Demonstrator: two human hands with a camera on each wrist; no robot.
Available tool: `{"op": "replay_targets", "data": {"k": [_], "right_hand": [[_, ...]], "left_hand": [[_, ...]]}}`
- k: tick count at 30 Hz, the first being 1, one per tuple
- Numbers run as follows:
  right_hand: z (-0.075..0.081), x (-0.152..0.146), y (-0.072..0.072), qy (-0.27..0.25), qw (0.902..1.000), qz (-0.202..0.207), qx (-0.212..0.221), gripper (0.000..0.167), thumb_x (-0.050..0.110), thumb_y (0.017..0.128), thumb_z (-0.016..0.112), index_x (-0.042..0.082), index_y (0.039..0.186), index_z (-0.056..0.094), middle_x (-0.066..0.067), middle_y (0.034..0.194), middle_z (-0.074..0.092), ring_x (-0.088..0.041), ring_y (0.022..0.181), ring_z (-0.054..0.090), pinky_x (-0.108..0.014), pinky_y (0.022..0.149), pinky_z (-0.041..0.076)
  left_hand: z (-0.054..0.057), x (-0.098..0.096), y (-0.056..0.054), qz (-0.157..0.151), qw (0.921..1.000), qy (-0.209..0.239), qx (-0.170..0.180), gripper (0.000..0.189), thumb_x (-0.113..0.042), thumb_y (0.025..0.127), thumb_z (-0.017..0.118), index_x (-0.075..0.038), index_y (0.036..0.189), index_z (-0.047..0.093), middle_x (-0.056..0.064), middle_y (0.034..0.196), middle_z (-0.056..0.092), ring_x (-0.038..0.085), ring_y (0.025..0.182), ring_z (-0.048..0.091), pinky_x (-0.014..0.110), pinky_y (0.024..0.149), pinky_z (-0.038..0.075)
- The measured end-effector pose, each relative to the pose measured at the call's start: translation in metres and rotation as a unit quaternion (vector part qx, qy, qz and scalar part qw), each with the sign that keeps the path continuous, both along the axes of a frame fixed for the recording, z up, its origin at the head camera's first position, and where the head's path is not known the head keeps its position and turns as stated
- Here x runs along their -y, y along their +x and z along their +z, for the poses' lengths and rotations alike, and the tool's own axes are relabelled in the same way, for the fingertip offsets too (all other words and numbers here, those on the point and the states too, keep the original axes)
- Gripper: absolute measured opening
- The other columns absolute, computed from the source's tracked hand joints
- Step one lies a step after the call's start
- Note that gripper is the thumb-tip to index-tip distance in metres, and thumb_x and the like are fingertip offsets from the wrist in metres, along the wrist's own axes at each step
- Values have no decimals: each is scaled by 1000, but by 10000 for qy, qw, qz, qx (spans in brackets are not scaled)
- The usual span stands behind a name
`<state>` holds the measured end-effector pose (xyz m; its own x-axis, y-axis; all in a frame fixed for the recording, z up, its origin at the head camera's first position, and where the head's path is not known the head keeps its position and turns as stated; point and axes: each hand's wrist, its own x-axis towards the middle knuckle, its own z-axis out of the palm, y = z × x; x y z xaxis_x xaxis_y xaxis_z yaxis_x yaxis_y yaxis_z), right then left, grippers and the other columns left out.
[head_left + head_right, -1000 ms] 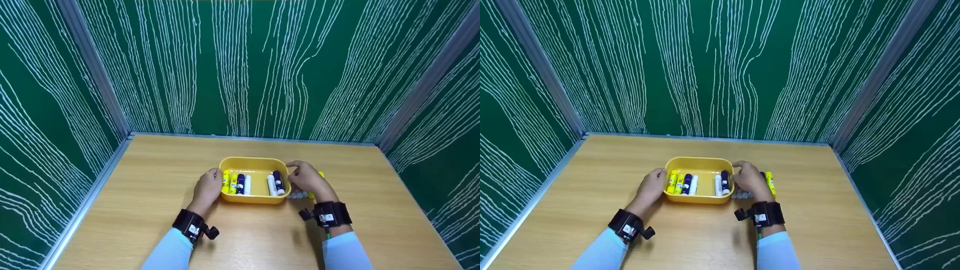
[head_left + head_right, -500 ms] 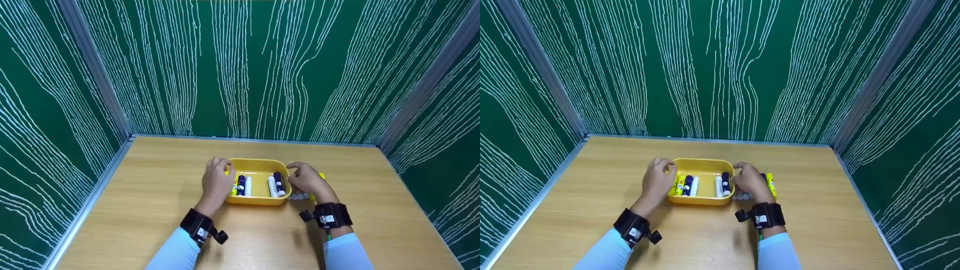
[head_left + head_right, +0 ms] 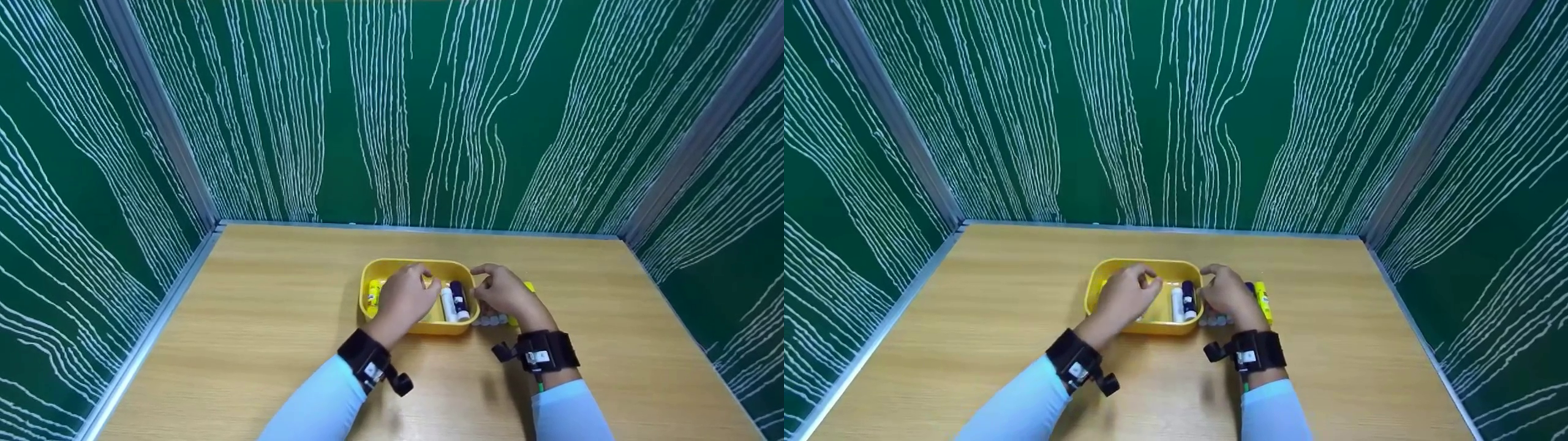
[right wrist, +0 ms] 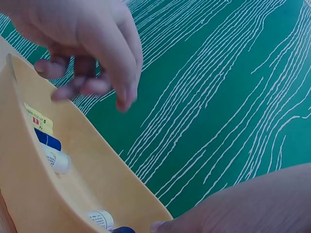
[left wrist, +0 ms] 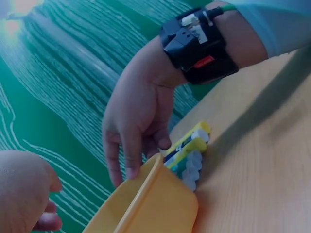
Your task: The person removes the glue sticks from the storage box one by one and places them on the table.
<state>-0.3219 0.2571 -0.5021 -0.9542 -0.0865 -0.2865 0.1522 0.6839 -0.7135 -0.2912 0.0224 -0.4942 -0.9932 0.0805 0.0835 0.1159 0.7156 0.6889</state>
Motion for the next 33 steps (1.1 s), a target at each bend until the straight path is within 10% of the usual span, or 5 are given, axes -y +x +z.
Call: {"op": "replay_targets", "data": {"k": [7, 13, 21, 33], "right_hand": [[4, 1, 0, -2, 9999, -6, 148, 61, 12, 110, 70, 8, 167, 52, -11, 93, 68, -27, 81, 67, -35, 72, 58], [-1, 0, 0, -13, 9999, 112, -25, 61, 10, 108, 71, 5, 166, 53, -9, 89, 68, -24, 74, 67, -36, 67, 59], [-4, 1, 0, -76, 9999, 55, 56, 61, 9, 107, 70, 6, 165, 53, -10, 93, 69, -24, 74, 67, -33, 65, 58], [-2, -2, -1, -105, 9998, 128, 65, 60, 13, 109, 71, 6, 166, 51, -10, 92, 69, -23, 71, 67, -33, 62, 57]], "left_hand": [[-2, -21, -15, 12, 9943, -63, 1061, 41, -42, 110, 73, -15, 141, 74, 5, 138, 76, 20, 114, 70, 40, 105, 63], [-9, -31, -22, -230, 9916, -295, 1240, 50, -39, 110, 73, -12, 151, 69, 9, 144, 75, 24, 122, 73, 44, 111, 61], [-14, -37, -25, -438, 9865, -58, 1575, 54, -31, 111, 73, -10, 160, 61, 8, 123, 74, 21, 90, 70, 33, 79, 59], [-17, -43, -28, -1033, 9820, -864, 1323, 14, -25, 104, 80, -11, 108, 80, -1, 87, 71, 17, 76, 65, 28, 67, 49]]}}
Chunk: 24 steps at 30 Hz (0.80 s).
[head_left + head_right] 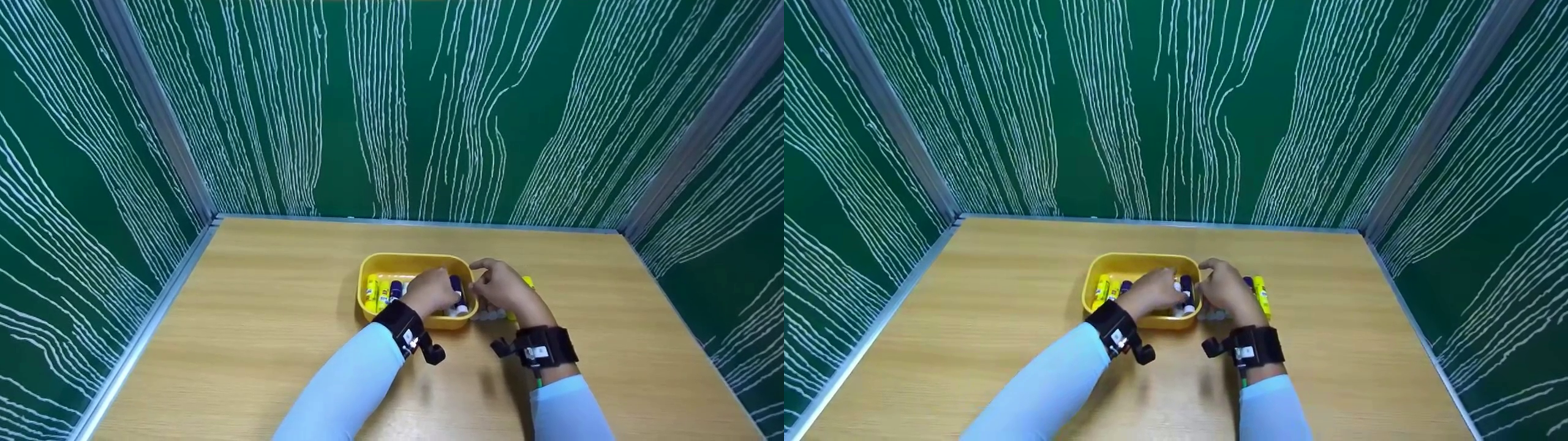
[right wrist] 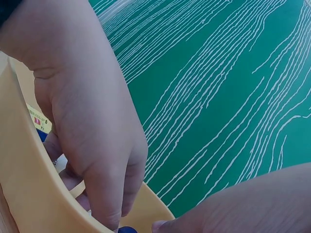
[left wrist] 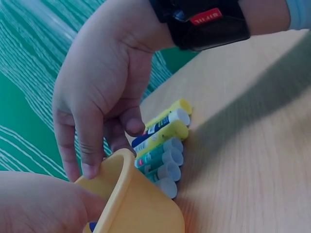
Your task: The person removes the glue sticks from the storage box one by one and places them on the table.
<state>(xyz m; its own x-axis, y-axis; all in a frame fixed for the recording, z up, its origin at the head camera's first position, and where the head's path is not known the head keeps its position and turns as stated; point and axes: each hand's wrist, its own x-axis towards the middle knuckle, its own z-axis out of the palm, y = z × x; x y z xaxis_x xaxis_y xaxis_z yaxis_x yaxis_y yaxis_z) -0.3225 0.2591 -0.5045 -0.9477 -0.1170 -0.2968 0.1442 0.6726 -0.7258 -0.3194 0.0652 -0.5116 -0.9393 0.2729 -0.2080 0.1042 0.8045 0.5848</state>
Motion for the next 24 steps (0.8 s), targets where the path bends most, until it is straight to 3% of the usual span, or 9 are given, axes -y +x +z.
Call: {"op": "replay_targets", "data": {"k": [5, 11, 17, 24], "right_hand": [[1, 1, 0, 39, 9999, 19, -117, 59, 11, 109, 71, 5, 165, 53, -10, 92, 68, -23, 72, 66, -34, 63, 57], [-2, 2, 0, 144, 9995, 11, -287, 58, 8, 107, 72, 3, 162, 56, -10, 95, 69, -21, 79, 66, -31, 65, 54], [-1, 3, 0, 155, 9996, -46, -210, 58, 8, 107, 72, 3, 162, 56, -11, 96, 69, -23, 81, 66, -31, 66, 55], [-1, 4, 0, 169, 9996, -121, -173, 58, 8, 106, 72, 4, 162, 57, -10, 94, 69, -23, 79, 66, -31, 66, 54]], "left_hand": [[2, 1, 2, -175, 9996, 227, 31, 18, -29, 105, 79, -11, 101, 80, -3, 74, 65, 16, 71, 63, 27, 65, 46], [3, 1, 4, -373, 9992, 125, -46, 21, -29, 106, 80, -11, 96, 80, -5, 70, 60, 15, 69, 60, 25, 64, 42], [3, 0, 4, -167, 9997, 205, -1, 20, -22, 103, 85, -5, 113, 81, 1, 93, 73, 16, 82, 65, 25, 72, 50], [1, 1, 3, 239, 9966, 760, 210, 47, -9, 100, 82, -5, 145, 69, 9, 132, 76, 19, 105, 69, 31, 93, 62]]}}
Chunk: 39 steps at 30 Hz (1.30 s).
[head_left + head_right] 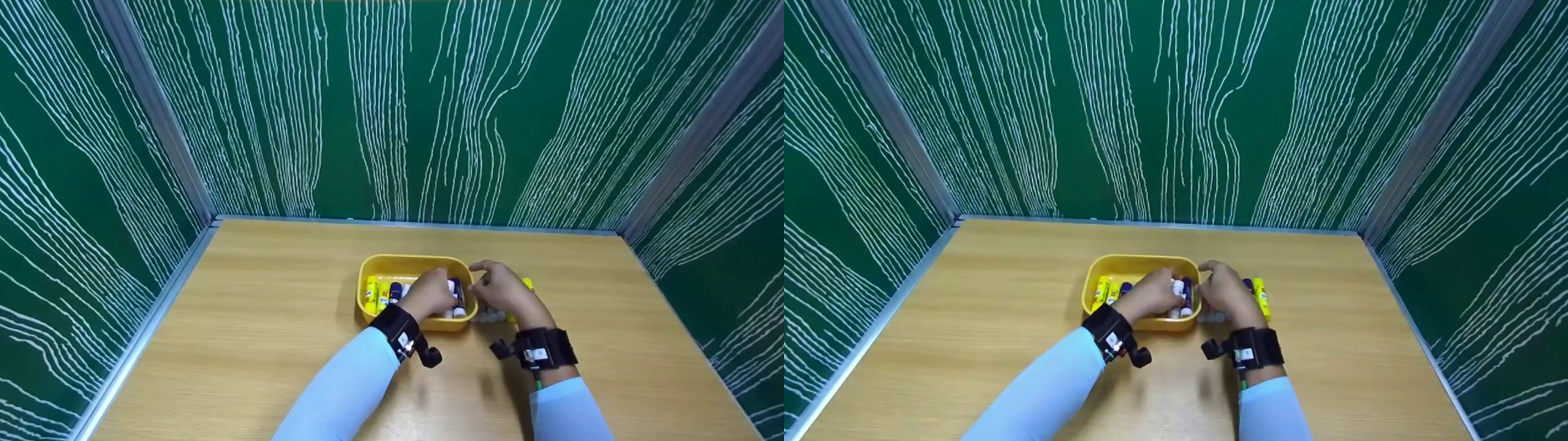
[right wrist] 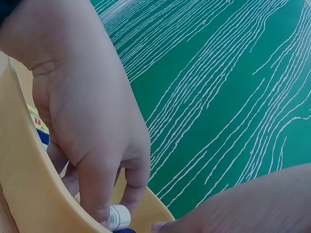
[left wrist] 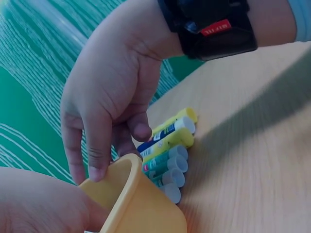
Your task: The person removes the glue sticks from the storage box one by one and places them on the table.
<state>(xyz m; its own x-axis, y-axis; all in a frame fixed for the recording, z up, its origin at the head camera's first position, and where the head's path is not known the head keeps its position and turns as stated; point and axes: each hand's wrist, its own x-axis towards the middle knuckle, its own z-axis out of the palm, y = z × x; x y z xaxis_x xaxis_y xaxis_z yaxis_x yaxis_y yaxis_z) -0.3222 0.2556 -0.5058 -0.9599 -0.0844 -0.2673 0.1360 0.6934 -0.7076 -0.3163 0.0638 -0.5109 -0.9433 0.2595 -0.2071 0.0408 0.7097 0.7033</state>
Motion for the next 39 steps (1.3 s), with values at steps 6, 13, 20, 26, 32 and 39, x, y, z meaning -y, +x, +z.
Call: {"op": "replay_targets", "data": {"k": [6, 13, 20, 26, 32, 39], "right_hand": [[1, 0, 0, -4, 10000, 95, 9, 57, 10, 108, 73, 4, 162, 57, -10, 93, 71, -21, 76, 66, -32, 66, 57], [2, -1, 2, -44, 9999, -42, 88, 58, 11, 109, 72, 6, 164, 55, -11, 93, 70, -24, 75, 68, -37, 68, 61], [2, 0, 3, -35, 9998, -98, 176, 58, 13, 110, 72, 8, 165, 54, -12, 97, 70, -26, 78, 69, -40, 72, 63], [4, 2, 1, 31, 9996, -157, 234, 58, 14, 110, 73, 12, 166, 54, -13, 97, 71, -27, 79, 69, -41, 74, 63], [5, 3, 1, 131, 9996, -133, 207, 58, 14, 110, 72, 11, 165, 55, -13, 101, 71, -27, 81, 68, -42, 77, 64], [2, 2, 1, 81, 9998, -102, 160, 57, 13, 110, 72, 9, 165, 55, -14, 103, 72, -26, 81, 70, -40, 74, 64]], "left_hand": [[3, 14, -4, 673, 9953, 647, 260, 55, -19, 105, 82, -12, 156, 62, 12, 143, 73, 20, 99, 73, 35, 84, 67], [12, 47, -5, 978, 9891, 1084, 180, 51, -24, 104, 85, -17, 152, 66, 8, 117, 76, 19, 79, 72, 32, 67, 65], [21, 83, -4, 1157, 9845, 1316, -36, 57, -22, 104, 83, -17, 157, 63, 8, 124, 75, 20, 101, 76, 34, 84, 69], [31, 111, -4, 1321, 9829, 1279, -115, 56, -24, 106, 80, -18, 159, 62, 7, 126, 74, 23, 110, 75, 40, 95, 69], [36, 133, -4, 1602, 9792, 1242, -115, 53, -24, 108, 80, -20, 158, 63, 9, 126, 71, 26, 111, 73, 40, 96, 69], [33, 151, -6, 1894, 9746, 1195, -24, 52, -24, 109, 79, -20, 158, 63, 9, 125, 69, 27, 109, 71, 37, 95, 69]]}}
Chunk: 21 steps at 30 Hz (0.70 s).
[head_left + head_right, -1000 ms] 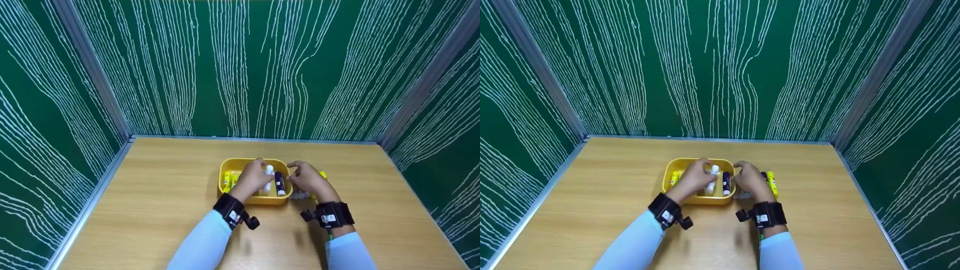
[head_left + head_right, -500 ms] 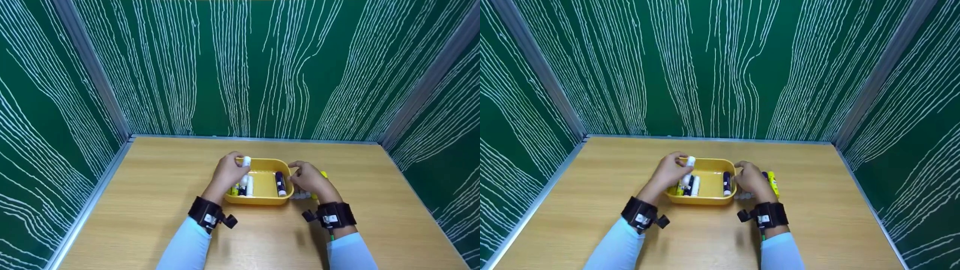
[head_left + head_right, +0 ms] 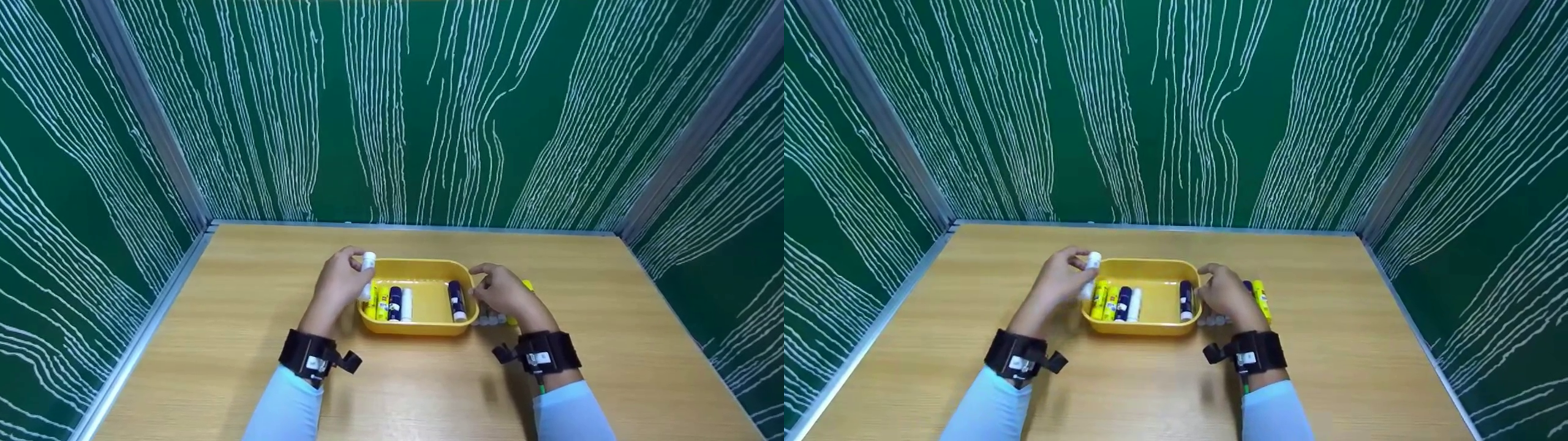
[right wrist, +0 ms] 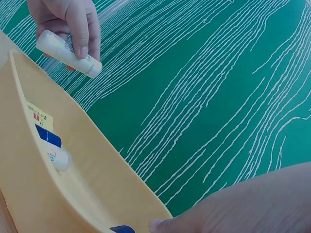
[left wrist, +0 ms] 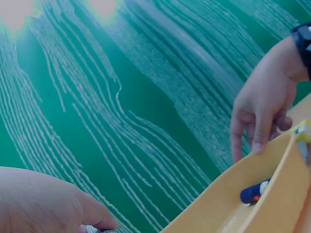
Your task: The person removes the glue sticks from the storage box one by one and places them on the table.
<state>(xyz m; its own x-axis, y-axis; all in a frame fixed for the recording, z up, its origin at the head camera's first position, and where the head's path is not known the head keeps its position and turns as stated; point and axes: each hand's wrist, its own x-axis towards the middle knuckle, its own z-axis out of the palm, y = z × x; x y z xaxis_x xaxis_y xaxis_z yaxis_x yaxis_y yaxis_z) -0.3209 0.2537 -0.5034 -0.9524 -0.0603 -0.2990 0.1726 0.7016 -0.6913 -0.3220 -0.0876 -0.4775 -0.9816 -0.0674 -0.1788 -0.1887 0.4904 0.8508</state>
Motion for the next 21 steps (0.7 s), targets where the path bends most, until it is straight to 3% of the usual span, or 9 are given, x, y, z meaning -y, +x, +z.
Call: {"op": "replay_targets", "data": {"k": [7, 12, 21], "right_hand": [[-3, -1, 2, 87, 9995, 161, -249, 55, 12, 110, 73, 4, 161, 58, -12, 99, 71, -23, 80, 68, -36, 70, 60], [-2, -1, 1, 95, 9998, 107, -145, 55, 13, 110, 73, 7, 162, 58, -12, 99, 70, -25, 82, 68, -36, 72, 60], [-1, -2, 0, 85, 9999, 67, -71, 55, 13, 109, 74, 8, 162, 58, -13, 100, 70, -26, 82, 67, -36, 72, 59]], "left_hand": [[-1, 15, -1, 155, 9989, -429, -113, 53, -24, 108, 77, -14, 158, 62, 13, 128, 72, 28, 109, 71, 38, 92, 68], [-3, 30, -3, 220, 9983, -522, 148, 54, -27, 109, 74, -14, 159, 60, 15, 136, 70, 29, 112, 71, 40, 95, 69], [-23, 47, -9, 98, 9946, -888, 522, 56, -28, 110, 70, -11, 161, 57, 18, 152, 67, 32, 123, 69, 49, 108, 63]]}}
